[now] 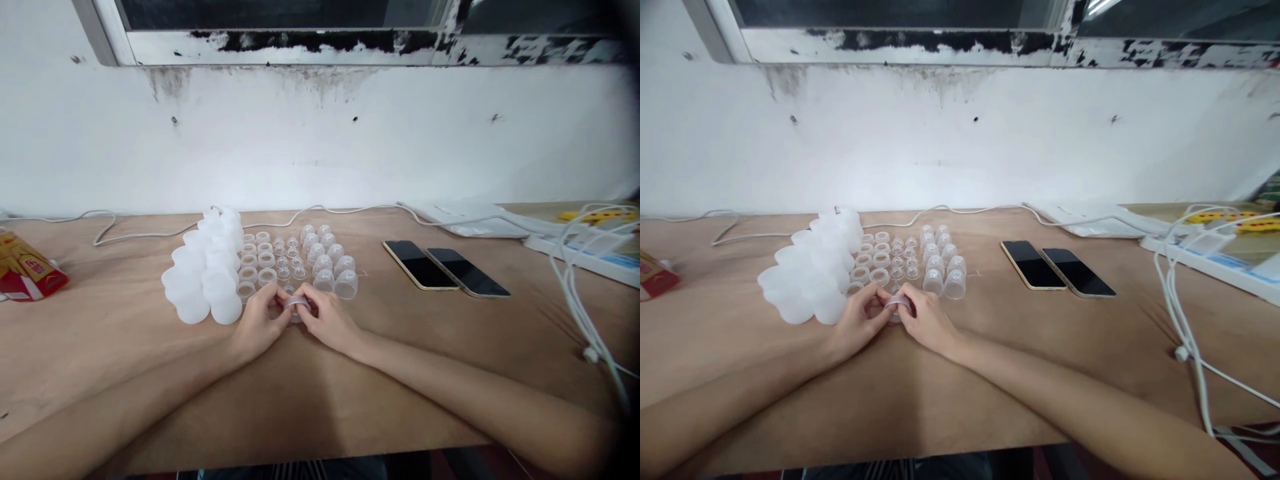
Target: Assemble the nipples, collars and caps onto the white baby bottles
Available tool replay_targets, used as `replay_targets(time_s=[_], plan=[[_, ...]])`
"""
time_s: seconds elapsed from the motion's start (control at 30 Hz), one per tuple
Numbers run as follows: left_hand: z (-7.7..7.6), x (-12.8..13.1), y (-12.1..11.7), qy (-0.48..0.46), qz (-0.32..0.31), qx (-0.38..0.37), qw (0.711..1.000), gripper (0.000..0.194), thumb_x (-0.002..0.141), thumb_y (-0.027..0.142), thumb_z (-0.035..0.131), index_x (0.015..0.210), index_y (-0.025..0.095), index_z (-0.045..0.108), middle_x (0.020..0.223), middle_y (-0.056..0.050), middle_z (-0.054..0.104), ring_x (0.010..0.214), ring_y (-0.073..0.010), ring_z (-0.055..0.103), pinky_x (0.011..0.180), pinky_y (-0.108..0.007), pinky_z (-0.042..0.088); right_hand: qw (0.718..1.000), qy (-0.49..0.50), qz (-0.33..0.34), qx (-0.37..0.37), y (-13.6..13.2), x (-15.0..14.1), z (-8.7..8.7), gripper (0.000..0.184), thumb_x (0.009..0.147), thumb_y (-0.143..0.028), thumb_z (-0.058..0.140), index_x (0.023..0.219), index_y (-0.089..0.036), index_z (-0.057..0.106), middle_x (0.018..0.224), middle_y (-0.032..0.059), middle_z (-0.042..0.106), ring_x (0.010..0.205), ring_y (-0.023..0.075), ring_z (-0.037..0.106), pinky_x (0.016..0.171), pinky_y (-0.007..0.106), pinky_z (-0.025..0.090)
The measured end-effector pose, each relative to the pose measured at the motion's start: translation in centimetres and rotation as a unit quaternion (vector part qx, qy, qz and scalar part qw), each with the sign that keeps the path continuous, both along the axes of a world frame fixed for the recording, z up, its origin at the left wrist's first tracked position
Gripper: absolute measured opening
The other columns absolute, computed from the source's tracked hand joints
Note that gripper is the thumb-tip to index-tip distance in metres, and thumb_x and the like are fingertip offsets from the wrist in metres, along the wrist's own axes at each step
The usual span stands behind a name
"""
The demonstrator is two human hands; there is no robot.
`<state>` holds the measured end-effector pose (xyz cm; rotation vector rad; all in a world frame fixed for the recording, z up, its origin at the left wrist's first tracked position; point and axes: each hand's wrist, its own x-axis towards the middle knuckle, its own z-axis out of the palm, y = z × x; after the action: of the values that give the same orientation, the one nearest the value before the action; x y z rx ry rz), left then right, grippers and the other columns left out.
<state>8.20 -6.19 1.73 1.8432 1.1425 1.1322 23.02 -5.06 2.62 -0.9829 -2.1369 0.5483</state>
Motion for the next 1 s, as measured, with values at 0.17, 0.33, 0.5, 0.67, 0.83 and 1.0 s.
replay_targets(time_s=[0.17,0.33,0.5,0.67,0.83,1.0], plan=[[0.4,0.1,-0.6,-0.027,-0.01,-0.008,1.0,0.013,0.077,0.029,0.048,0.077,0.015,0.047,0.076,-0.002,0.055,0.068,-0.0124,0.055,0.061,-0.026,0.047,0.999,0.003,0.037,0.0,-0.3,0.6,0.3,0.019,0.079,-0.019,0.039,0.094,-0.016,0.051,0.077,0.0024,0.058,0.066,0.0109,0.054,0.059,0.022,0.041],[0.4,0.1,-0.4,-0.045,-0.016,-0.037,0.998,0.017,0.076,0.033,0.048,0.079,0.016,0.046,0.074,-0.001,0.054,0.063,-0.012,0.055,0.051,-0.023,0.049,0.998,0.019,0.053,0.016,-0.3,0.9,0.1,0.027,0.08,-0.024,0.04,0.104,-0.014,0.049,0.08,0.0045,0.06,0.065,0.0112,0.055,0.059,0.022,0.043],[0.2,0.0,0.0,-0.066,-0.037,-0.064,0.995,0.02,0.075,0.035,0.048,0.078,0.015,0.047,0.071,-0.001,0.054,0.062,-0.0122,0.055,0.05,-0.024,0.051,1.0,0.016,0.012,0.013,-0.1,0.6,-0.2,0.023,0.083,-0.023,0.036,0.094,-0.016,0.055,0.069,0.0016,0.06,0.055,0.0086,0.053,0.054,0.02,0.041],[-0.2,0.0,0.3,-0.071,-0.035,-0.078,0.994,0.017,0.074,0.032,0.051,0.074,0.016,0.044,0.064,0.001,0.052,0.056,-0.0111,0.054,0.051,-0.025,0.05,1.0,0.009,0.006,0.006,-0.2,0.3,-0.1,0.021,0.082,-0.02,0.036,0.089,-0.017,0.056,0.07,0.001,0.059,0.056,0.0083,0.052,0.055,0.02,0.04],[-0.3,-0.1,0.5,-0.075,-0.014,-0.054,0.996,0.017,0.073,0.031,0.051,0.072,0.016,0.044,0.063,0.002,0.053,0.056,-0.0107,0.055,0.051,-0.023,0.048,1.0,-0.002,0.026,-0.005,-0.1,0.5,0.2,0.02,0.082,-0.021,0.037,0.091,-0.016,0.053,0.07,0.0011,0.058,0.058,0.0091,0.051,0.056,0.02,0.04],[0.0,-0.1,0.4,-0.074,-0.012,-0.047,0.996,0.018,0.072,0.032,0.052,0.073,0.016,0.043,0.068,0.001,0.054,0.062,-0.0118,0.056,0.055,-0.024,0.048,0.999,0.013,0.045,0.004,0.1,0.6,0.2,0.022,0.079,-0.014,0.037,0.096,-0.017,0.051,0.08,0.002,0.058,0.065,0.0095,0.051,0.06,0.021,0.04]])
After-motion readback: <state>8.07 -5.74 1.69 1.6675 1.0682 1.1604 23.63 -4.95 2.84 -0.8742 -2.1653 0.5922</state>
